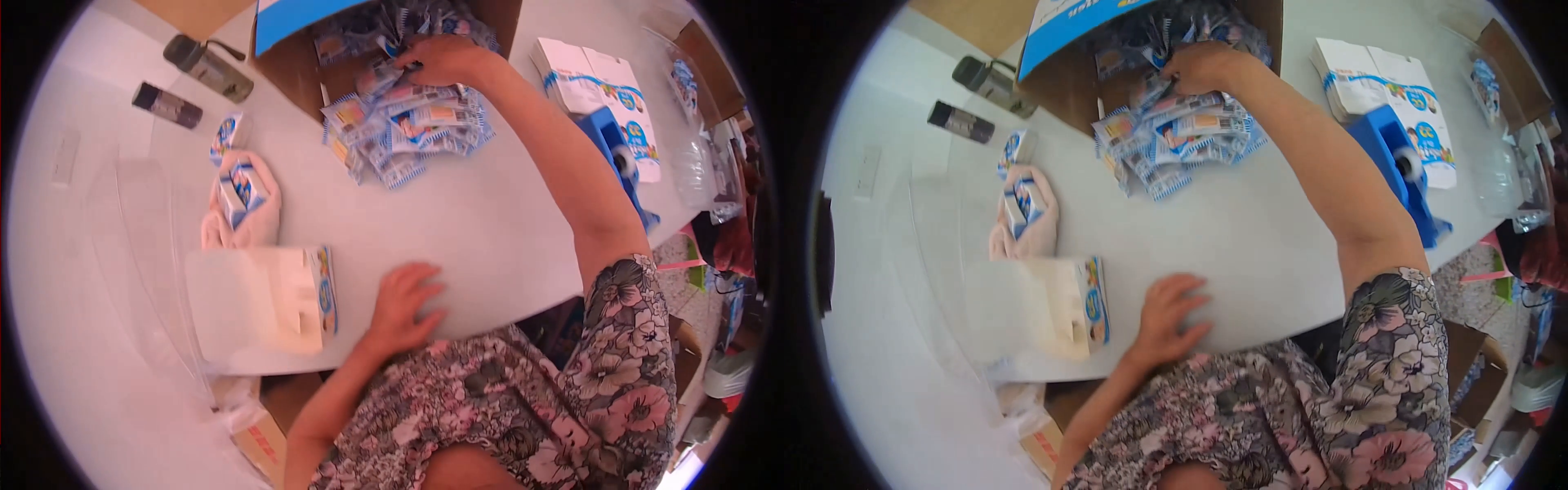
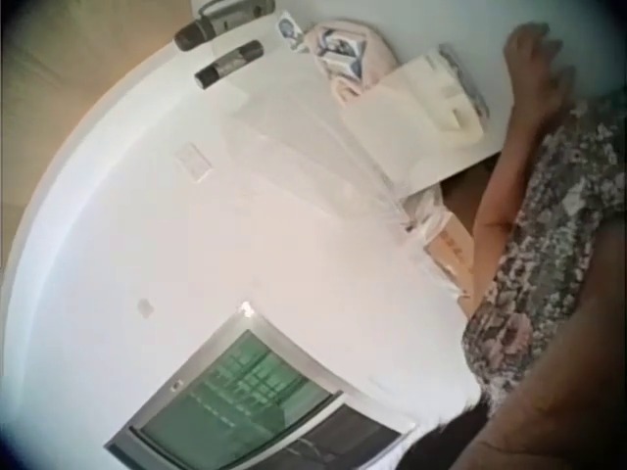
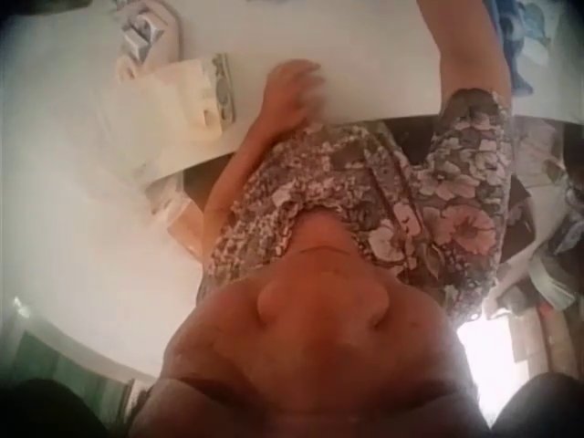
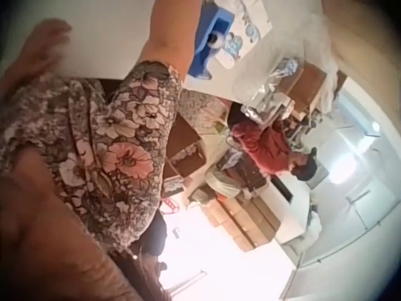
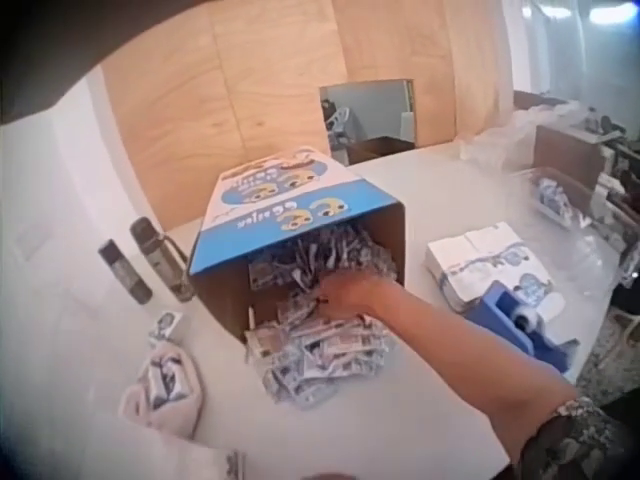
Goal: The recorder is packaging small blue and white packets into stacks and then placing them into cardboard boxes.
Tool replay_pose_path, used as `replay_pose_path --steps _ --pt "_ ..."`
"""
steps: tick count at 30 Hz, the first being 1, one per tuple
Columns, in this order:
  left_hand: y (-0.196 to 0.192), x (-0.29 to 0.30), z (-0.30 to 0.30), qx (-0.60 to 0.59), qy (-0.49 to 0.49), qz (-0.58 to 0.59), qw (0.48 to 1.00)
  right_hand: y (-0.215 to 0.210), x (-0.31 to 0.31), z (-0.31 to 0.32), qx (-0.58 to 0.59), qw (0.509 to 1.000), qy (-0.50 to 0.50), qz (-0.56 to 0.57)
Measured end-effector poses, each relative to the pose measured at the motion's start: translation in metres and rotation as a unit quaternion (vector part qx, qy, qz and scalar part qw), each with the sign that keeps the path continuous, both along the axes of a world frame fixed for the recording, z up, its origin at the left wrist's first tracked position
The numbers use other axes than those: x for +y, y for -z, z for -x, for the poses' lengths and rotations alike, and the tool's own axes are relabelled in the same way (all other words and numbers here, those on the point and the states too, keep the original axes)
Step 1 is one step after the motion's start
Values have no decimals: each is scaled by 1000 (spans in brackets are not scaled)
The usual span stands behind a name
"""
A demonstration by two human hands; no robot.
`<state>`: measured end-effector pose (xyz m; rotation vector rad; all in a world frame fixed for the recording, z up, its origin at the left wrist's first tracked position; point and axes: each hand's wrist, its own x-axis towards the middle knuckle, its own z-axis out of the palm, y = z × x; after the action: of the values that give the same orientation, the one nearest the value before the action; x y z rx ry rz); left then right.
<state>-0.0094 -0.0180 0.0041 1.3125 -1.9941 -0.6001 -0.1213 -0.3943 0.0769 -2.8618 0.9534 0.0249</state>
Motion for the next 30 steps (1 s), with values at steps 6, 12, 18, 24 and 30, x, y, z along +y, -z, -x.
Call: replay_pose_path --steps 6,12,18,24,30 --pt "-2 0 -9 15 7 -20 1000 62 169 42 -81 983 11 162" --pt "7 10 -9 34 -21 27 999 48 278 95 -154 985 -79 4" --pt "-4 21 -4 27 -158 117 980 42 262 109 -305 951 9 -39" --pt "11 -2 -11 41 -189 81 978 28 244 44 -149 988 -20 39" --pt "-27 3 9 -35 -329 309 891 21 237 73 -282 954 21 -102"
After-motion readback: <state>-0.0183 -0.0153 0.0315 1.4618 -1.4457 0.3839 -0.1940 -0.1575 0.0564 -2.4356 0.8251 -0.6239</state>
